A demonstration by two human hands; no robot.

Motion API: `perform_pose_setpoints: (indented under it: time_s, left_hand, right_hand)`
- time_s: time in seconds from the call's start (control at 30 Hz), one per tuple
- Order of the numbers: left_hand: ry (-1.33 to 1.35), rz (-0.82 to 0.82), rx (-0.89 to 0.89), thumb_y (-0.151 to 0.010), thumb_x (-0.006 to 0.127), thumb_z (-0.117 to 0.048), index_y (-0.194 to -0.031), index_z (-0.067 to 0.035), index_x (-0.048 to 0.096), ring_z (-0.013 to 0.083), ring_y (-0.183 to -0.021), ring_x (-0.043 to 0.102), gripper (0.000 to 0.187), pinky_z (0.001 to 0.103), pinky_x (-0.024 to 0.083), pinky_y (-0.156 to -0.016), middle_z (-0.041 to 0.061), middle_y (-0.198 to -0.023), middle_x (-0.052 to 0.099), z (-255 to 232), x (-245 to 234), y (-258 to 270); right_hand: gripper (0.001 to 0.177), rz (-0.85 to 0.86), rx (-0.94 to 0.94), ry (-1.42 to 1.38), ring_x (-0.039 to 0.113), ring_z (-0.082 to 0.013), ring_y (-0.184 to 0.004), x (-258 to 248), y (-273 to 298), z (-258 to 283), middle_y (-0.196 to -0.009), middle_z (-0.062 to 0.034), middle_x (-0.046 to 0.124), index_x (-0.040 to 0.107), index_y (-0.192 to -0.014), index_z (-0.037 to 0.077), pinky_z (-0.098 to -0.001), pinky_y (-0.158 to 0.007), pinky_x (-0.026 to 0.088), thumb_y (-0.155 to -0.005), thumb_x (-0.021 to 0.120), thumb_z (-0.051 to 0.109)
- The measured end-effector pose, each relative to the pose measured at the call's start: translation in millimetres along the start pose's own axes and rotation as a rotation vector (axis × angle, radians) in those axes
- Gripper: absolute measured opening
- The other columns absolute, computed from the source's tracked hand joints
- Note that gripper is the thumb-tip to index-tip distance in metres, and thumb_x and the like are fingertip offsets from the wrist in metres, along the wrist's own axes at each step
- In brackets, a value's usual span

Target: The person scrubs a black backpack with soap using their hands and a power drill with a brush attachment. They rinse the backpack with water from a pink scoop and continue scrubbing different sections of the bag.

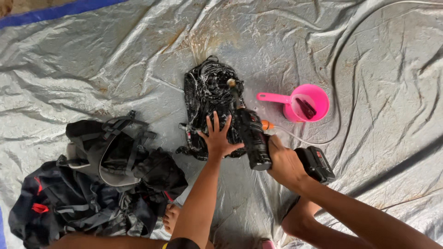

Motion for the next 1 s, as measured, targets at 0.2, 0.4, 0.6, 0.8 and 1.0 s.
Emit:
perform_pose_setpoints:
  time_s: [0.2, 0.4, 0.6, 0.8, 1.0]
  left_hand:
    - [0.195, -0.208, -0.034, -0.08, 0.095, -0.029, -0.176, -0.029, 0.041, 0.0408, -0.174, 0.009, 0.11, 0.077, 0.012, -0.128, 0.016, -0.19, 0.002, 28, -5, 17]
    - [0.154, -0.346, 0.006, -0.098, 0.054, -0.079, -0.145, -0.009, 0.067, 0.0505, -0.167, 0.025, 0.085, 0.072, 0.028, -0.128, 0.018, -0.185, 0.019, 57, 14, 51]
    - [0.025, -0.359, -0.231, -0.085, 0.076, -0.079, -0.173, -0.031, 0.045, 0.0443, -0.165, 0.027, 0.105, 0.066, 0.032, -0.126, 0.014, -0.177, 0.036, 47, 12, 50]
    - [-0.092, 0.017, -0.361, -0.082, 0.078, -0.082, -0.176, -0.039, 0.035, 0.0501, -0.162, 0.024, 0.112, 0.063, 0.056, -0.107, 0.007, -0.183, 0.024, 40, -24, 18]
    - [0.367, -0.711, -0.091, -0.091, 0.059, -0.002, -0.133, -0.005, 0.068, 0.0406, -0.121, 0.065, 0.043, 0.049, 0.053, -0.107, 0.016, -0.127, 0.068, 60, -20, 52]
  right_hand:
    - [0.063, 0.182, -0.108, 0.102, 0.081, -0.0527, -0.081, -109, 18, 82, -0.117, -0.0161, 0.075, 0.067, -0.127, 0.001, -0.0652, -0.073, 0.066, -0.066, 0.079, 0.008]
    - [0.048, 0.331, -0.115, -0.113, 0.079, -0.0386, -0.089, -146, 33, 87, -0.125, -0.0059, 0.061, 0.064, -0.118, 0.016, -0.056, -0.084, 0.062, -0.075, 0.085, 0.017]
    - [0.058, 0.196, -0.037, -0.035, 0.072, -0.0486, -0.083, -156, 22, 82, -0.125, -0.0082, 0.054, 0.058, -0.115, 0.013, -0.0638, -0.07, 0.056, -0.064, 0.083, 0.01]
    - [0.042, 0.177, -0.055, -0.065, 0.074, -0.0454, -0.078, -146, 22, 80, -0.116, -0.0093, 0.058, 0.06, -0.111, 0.013, -0.063, -0.07, 0.056, -0.073, 0.078, 0.013]
    - [0.024, 0.33, -0.072, -0.222, 0.077, -0.027, -0.076, -188, 26, 84, -0.095, 0.0011, 0.062, 0.069, -0.101, 0.021, -0.0458, -0.071, 0.055, -0.079, 0.072, 0.012]
Point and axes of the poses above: each hand's wrist, its own y-axis away from the middle knuckle, its own x-axis out of the palm, z = x × y, the point moved 1 cm from there along -y, towards the middle knuckle
